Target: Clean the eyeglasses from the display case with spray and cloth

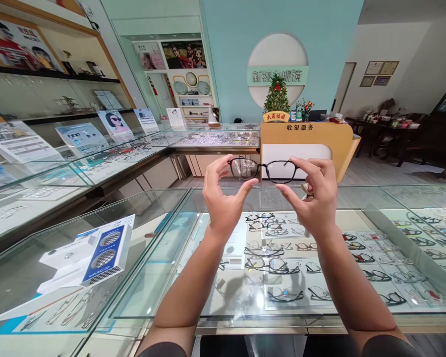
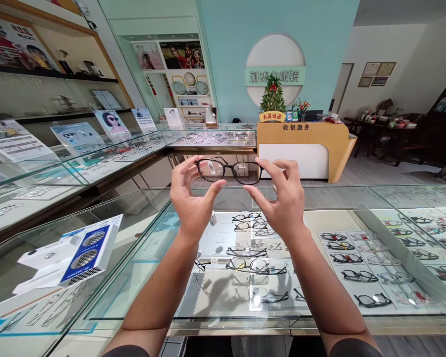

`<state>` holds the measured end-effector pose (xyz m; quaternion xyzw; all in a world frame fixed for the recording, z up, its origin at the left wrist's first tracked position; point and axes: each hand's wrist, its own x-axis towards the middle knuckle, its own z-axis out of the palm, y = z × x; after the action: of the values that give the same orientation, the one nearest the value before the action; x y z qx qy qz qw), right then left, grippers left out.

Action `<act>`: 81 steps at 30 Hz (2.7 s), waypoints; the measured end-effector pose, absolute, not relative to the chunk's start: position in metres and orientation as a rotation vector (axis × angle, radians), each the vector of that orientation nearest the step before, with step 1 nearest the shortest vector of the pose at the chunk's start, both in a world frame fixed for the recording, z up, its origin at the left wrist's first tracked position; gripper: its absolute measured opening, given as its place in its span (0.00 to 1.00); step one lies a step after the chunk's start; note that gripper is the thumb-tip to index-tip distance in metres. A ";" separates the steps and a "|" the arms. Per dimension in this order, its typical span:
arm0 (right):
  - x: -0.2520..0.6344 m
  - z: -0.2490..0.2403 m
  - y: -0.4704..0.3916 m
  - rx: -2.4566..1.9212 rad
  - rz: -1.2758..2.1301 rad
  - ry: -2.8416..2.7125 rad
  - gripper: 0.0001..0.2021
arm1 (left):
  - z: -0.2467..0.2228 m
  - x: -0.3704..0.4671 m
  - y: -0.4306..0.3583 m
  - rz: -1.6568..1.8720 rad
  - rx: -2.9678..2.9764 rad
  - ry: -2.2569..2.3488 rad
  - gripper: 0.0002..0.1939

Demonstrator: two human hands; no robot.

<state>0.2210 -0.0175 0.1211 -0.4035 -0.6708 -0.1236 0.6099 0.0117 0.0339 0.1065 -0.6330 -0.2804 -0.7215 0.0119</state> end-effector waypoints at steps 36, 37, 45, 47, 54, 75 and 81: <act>0.222 0.129 -0.025 -0.954 0.055 -1.408 0.18 | 0.099 0.008 0.059 -2.296 -1.992 -0.719 0.36; 0.222 0.130 -0.027 -0.953 0.051 -1.407 0.18 | 0.099 0.008 0.060 -2.316 -2.005 -0.709 0.36; 0.221 0.132 -0.030 -0.965 0.050 -1.389 0.16 | 0.098 0.007 0.061 -2.354 -2.032 -0.698 0.36; 0.221 0.131 -0.030 -0.965 0.054 -1.388 0.15 | 0.097 0.007 0.062 -2.378 -2.042 -0.695 0.37; 0.220 0.132 -0.033 -0.963 0.081 -1.389 0.15 | 0.096 0.006 0.070 -2.512 -2.075 -0.642 0.37; 0.224 0.125 -0.019 -0.949 0.133 -1.390 0.24 | 0.107 0.010 0.033 -1.989 -1.771 -0.560 0.37; 0.222 0.128 -0.022 -0.935 0.065 -1.389 0.21 | 0.108 0.008 0.033 -1.908 -1.737 -0.489 0.41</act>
<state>0.2225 -0.0224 0.1285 -0.4147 -0.6160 0.0289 0.6691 0.0081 0.0328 0.1077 -0.6396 -0.1802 -0.7026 0.2546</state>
